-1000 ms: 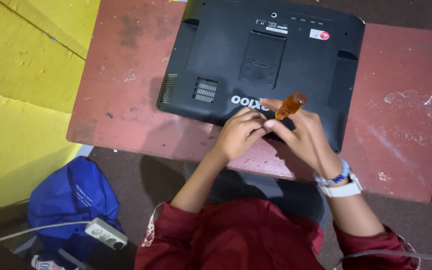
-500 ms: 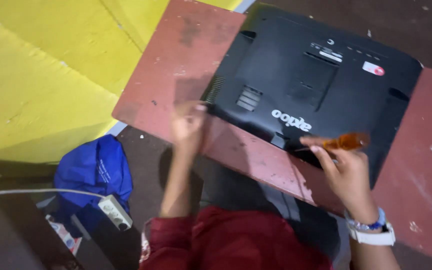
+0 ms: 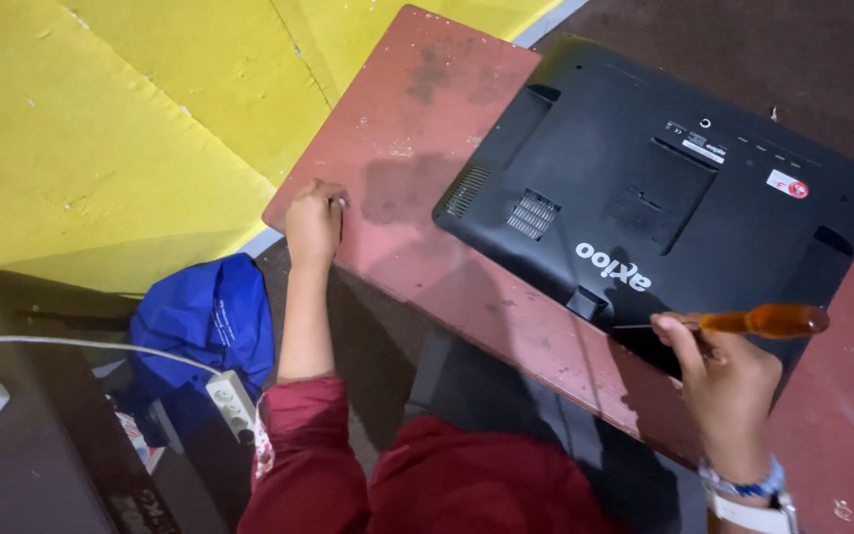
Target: Repairing a monitor by unscrewing the back panel using a screwdriver
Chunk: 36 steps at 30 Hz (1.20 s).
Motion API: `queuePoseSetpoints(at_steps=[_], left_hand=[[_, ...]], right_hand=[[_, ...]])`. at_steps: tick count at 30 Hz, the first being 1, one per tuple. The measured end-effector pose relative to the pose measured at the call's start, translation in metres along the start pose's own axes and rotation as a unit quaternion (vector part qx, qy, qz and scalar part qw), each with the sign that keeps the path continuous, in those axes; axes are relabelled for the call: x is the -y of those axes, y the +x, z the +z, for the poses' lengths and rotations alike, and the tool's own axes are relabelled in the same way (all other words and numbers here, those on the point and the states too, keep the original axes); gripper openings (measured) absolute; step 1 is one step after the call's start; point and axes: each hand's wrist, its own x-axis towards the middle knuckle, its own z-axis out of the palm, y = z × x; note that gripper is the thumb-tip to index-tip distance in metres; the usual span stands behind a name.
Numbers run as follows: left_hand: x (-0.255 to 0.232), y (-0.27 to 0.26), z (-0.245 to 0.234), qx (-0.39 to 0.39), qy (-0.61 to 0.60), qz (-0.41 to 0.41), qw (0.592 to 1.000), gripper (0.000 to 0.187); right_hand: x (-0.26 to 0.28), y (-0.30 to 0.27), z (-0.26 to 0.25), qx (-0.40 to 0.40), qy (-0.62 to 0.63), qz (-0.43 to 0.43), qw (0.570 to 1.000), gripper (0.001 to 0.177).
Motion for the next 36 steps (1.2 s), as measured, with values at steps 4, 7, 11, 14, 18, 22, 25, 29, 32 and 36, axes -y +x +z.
queuePoseSetpoints(at_steps=[4, 7, 11, 14, 18, 22, 25, 29, 32, 36], left_hand=[[0.011, 0.001, 0.007, -0.001, 0.006, -0.008, 1.0, 0.019], [0.015, 0.001, 0.009, -0.009, 0.014, 0.01, 1.0, 0.015], [0.006, 0.0, 0.003, 0.004, 0.009, -0.05, 0.999, 0.018], [-0.017, -0.01, -0.002, -0.018, -0.051, -0.061, 0.997, 0.03], [-0.075, -0.046, 0.002, -0.075, -0.243, 0.003, 0.967, 0.029], [-0.164, -0.096, 0.016, 0.044, -0.358, 0.03, 0.932, 0.026], [-0.251, -0.123, 0.016, 0.186, -0.46, -0.031, 0.868, 0.008], [-0.321, -0.147, 0.04, 0.281, -0.667, -0.132, 0.677, 0.012], [-0.344, -0.155, 0.061, 0.28, -0.781, -0.293, 0.475, 0.017], [-0.354, -0.158, 0.074, 0.307, -0.793, -0.379, 0.366, 0.018]], right_hand=[[-0.013, -0.005, 0.013, -0.015, -0.036, -0.015, 0.999, 0.014], [-0.002, -0.006, 0.012, -0.026, 0.02, -0.006, 0.999, 0.007], [-0.031, -0.038, 0.034, -0.081, -0.068, -0.019, 0.994, 0.007], [-0.021, -0.062, 0.045, -0.161, 0.063, 0.033, 0.984, 0.005], [0.003, -0.067, 0.023, -0.266, 0.322, 0.119, 0.901, 0.012], [0.028, -0.062, -0.032, -0.25, 0.21, 0.075, 0.942, 0.02], [0.03, -0.082, -0.047, -0.232, 0.174, 0.137, 0.947, 0.023], [0.055, -0.102, -0.063, -0.263, 0.167, 0.152, 0.938, 0.021], [0.039, -0.126, -0.059, -0.234, 0.186, 0.036, 0.954, 0.017], [0.048, -0.124, -0.07, -0.141, 0.139, -0.065, 0.978, 0.027]])
